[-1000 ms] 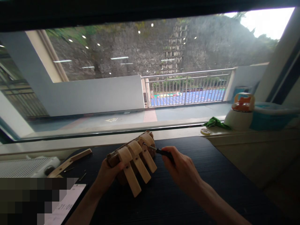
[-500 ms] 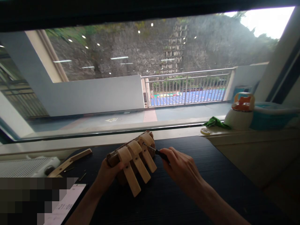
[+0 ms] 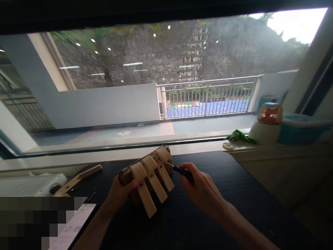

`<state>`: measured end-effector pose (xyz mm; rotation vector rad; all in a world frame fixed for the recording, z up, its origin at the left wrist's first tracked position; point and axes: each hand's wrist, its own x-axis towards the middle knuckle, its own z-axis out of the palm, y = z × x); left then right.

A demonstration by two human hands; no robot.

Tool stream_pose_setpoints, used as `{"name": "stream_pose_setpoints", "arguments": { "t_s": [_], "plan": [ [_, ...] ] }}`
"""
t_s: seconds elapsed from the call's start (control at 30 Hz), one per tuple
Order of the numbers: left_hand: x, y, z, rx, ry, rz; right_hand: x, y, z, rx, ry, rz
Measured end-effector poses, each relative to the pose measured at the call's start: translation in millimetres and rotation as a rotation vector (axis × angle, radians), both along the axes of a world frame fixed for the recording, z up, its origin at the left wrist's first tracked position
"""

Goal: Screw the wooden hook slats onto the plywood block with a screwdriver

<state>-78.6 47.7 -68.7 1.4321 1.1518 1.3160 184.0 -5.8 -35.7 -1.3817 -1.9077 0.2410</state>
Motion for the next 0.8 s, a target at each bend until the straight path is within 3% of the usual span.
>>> {"name": "stream_pose_setpoints", "arguments": {
  "t_s": [0.17, 0.3, 0.43, 0.63, 0.8],
  "plan": [
    [1.2, 0.7, 0.8, 0.006, -0.012, 0.001, 2.0, 2.9, -3.1, 0.348, -0.172, 0.024],
    [1.0, 0.5, 0.0, 0.012, -0.012, -0.009, 3.5, 5.2, -3.6, 0.482, -0.255, 0.034],
    [-1.0, -0.3, -1.6, 0.010, -0.026, -0.014, 3.2, 5.1, -5.5, 0.410, -0.181, 0.051],
    [-1.3, 0.7, -1.4, 0.024, -0.001, -0.001, 1.4, 4.3, -5.6, 0.085, 0.045, 0.018],
    [1.0, 1.1, 0.7, 0.021, 0.018, 0.004, 1.4, 2.7, -4.4, 0.118, -0.033, -0.016]
  ]
}}
